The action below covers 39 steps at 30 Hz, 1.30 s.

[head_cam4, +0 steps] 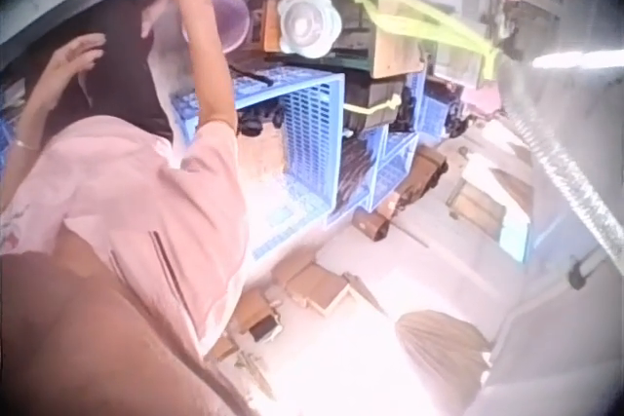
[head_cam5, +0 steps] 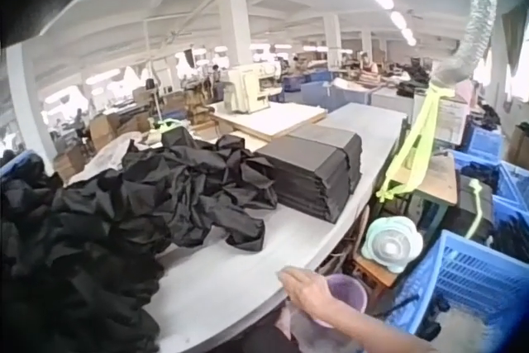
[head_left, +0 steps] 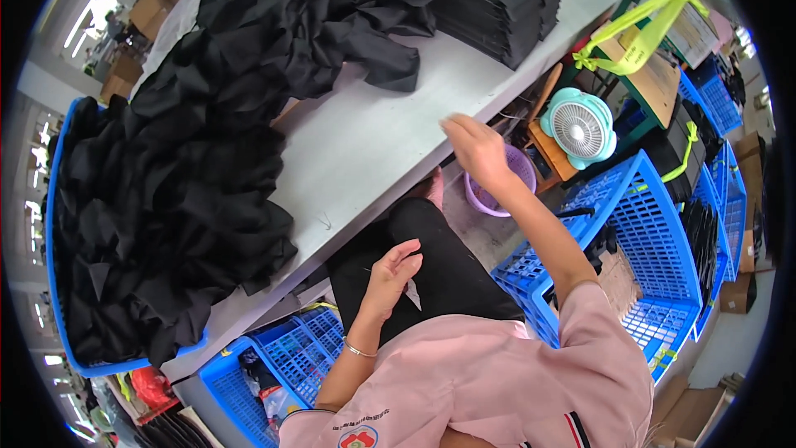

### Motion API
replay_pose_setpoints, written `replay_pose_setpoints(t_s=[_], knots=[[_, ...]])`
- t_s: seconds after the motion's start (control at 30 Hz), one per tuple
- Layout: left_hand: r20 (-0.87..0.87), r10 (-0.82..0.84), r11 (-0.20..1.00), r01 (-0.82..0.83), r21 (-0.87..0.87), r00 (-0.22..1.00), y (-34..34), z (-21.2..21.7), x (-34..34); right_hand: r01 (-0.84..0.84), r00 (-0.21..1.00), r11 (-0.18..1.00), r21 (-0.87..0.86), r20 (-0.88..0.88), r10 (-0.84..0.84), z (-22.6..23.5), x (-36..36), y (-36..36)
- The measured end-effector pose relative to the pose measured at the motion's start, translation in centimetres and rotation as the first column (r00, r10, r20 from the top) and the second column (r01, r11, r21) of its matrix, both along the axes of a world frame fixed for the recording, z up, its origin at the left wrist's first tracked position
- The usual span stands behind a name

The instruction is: Folding and checking black fabric pieces at a factory workbench.

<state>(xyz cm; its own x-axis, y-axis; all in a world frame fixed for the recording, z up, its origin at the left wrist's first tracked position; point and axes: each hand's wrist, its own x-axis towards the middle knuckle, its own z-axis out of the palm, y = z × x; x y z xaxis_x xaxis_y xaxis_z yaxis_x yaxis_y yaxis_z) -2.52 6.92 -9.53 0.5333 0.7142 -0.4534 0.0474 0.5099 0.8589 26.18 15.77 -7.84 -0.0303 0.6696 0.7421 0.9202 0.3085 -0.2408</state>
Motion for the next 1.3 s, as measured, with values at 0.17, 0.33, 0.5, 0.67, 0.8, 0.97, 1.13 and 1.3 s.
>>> replay_pose_setpoints(t_s=[0.17, 0.33, 0.5, 0.67, 0.8, 0.97, 1.13, 1.3], knots=[[0.100, 0.068, 0.998, -0.070, 0.011, 0.993, 1.0, 1.3, -0.5, 0.046, 0.965, 0.996, 0.070, 0.256, -0.063, 0.2, -4.1, 13.6], [0.141, 0.160, 0.977, -0.177, 0.120, 0.977, 2.8, 2.4, -1.3, 0.108, 0.991, 0.990, -0.091, 0.089, -0.100, -4.0, -4.2, 15.6], [-0.061, 0.387, 0.691, -0.246, 0.680, 0.920, 7.0, 5.9, -2.1, -0.235, 0.947, 0.951, -0.201, -0.268, 0.177, -1.2, -8.8, 6.7], [-0.179, 0.379, 0.306, 0.060, 0.950, 0.908, 10.7, 6.7, -2.1, -0.407, 0.789, 0.879, -0.250, -0.581, 0.200, 5.2, -12.4, -1.1], [-0.081, 0.420, 0.178, 0.005, 0.984, 0.904, 11.3, 5.8, -1.1, -0.273, 0.852, 0.939, -0.208, -0.506, 0.136, 5.5, -13.8, -3.5], [-0.028, 0.334, 0.296, -0.077, 0.952, 0.942, 9.4, 8.1, -0.4, -0.221, 0.947, 0.974, 0.053, -0.228, 0.227, 4.2, -16.6, -5.9], [-0.057, 0.101, 0.259, 0.029, 0.965, 0.993, 4.4, 8.6, 0.4, -0.405, 0.855, 0.875, -0.266, -0.448, 0.259, -2.7, -15.9, -2.2], [0.054, -0.037, 0.492, -0.029, 0.870, 0.998, -2.3, 7.5, 2.0, -0.604, 0.327, 0.794, 0.066, -0.888, 0.323, -5.5, -14.3, 5.0]])
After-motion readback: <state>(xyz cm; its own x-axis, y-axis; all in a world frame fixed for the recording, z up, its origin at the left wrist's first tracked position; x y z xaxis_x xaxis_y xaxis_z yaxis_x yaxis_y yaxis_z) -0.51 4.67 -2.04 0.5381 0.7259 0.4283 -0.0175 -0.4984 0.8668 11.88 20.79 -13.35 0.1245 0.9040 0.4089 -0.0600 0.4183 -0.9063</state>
